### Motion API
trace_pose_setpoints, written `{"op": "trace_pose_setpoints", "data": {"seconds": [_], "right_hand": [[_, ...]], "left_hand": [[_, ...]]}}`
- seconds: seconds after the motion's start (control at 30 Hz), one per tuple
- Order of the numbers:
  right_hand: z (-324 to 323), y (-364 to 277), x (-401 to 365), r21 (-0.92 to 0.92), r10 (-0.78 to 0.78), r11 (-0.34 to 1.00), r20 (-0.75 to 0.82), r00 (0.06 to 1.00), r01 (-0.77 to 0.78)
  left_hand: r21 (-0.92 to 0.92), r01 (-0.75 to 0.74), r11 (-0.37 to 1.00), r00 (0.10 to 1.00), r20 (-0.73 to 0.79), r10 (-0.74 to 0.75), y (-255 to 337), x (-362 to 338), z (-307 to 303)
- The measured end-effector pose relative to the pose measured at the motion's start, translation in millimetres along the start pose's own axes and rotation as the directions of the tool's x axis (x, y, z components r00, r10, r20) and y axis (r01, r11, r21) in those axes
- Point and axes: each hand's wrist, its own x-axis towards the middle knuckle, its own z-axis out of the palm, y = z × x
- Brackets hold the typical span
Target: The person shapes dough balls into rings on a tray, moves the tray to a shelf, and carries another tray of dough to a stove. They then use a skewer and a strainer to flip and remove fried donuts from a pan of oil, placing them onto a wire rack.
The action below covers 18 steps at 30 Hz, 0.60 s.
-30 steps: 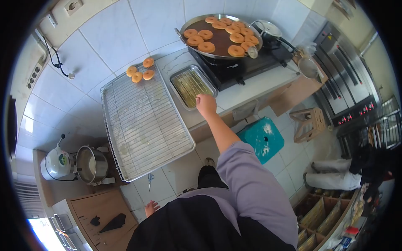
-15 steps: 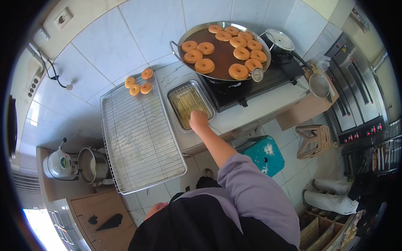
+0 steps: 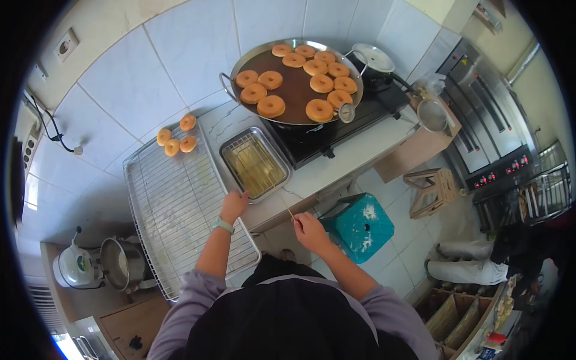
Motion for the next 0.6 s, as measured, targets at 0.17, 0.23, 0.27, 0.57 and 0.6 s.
{"op": "trace_pose_setpoints", "data": {"seconds": [0.17, 0.23, 0.27, 0.57, 0.6], "right_hand": [[-15.5, -15.7, -17.2, 0.129, 0.146, 0.983, -0.097, 0.984, -0.133], [-16.3, -20.2, -17.5, 0.071, 0.095, 0.994, -0.136, 0.986, -0.086], [-15.5, -22.6, -17.2, 0.042, 0.071, 0.997, -0.154, 0.986, -0.065], [-1.7, -88.3, 53.8, -0.148, -0.055, 0.988, -0.112, 0.992, 0.038], [6.7, -93.3, 65.2, -0.197, -0.114, 0.976, -0.082, 0.99, 0.096]], "left_hand": [[-0.225, 0.062, 0.972, 0.978, -0.178, -0.104, -18.1, 13.3, 40.8], [-0.376, -0.009, 0.927, 0.951, -0.29, -0.108, -15.0, 8.0, 45.5], [-0.36, -0.076, 0.93, 0.925, -0.374, -0.069, -11.5, 3.2, 43.5], [-0.424, -0.134, 0.896, 0.912, -0.407, -0.056, -19.9, -46.8, 5.8], [-0.407, -0.156, 0.9, 0.901, -0.433, -0.04, -24.2, -54.7, 4.9]]}}
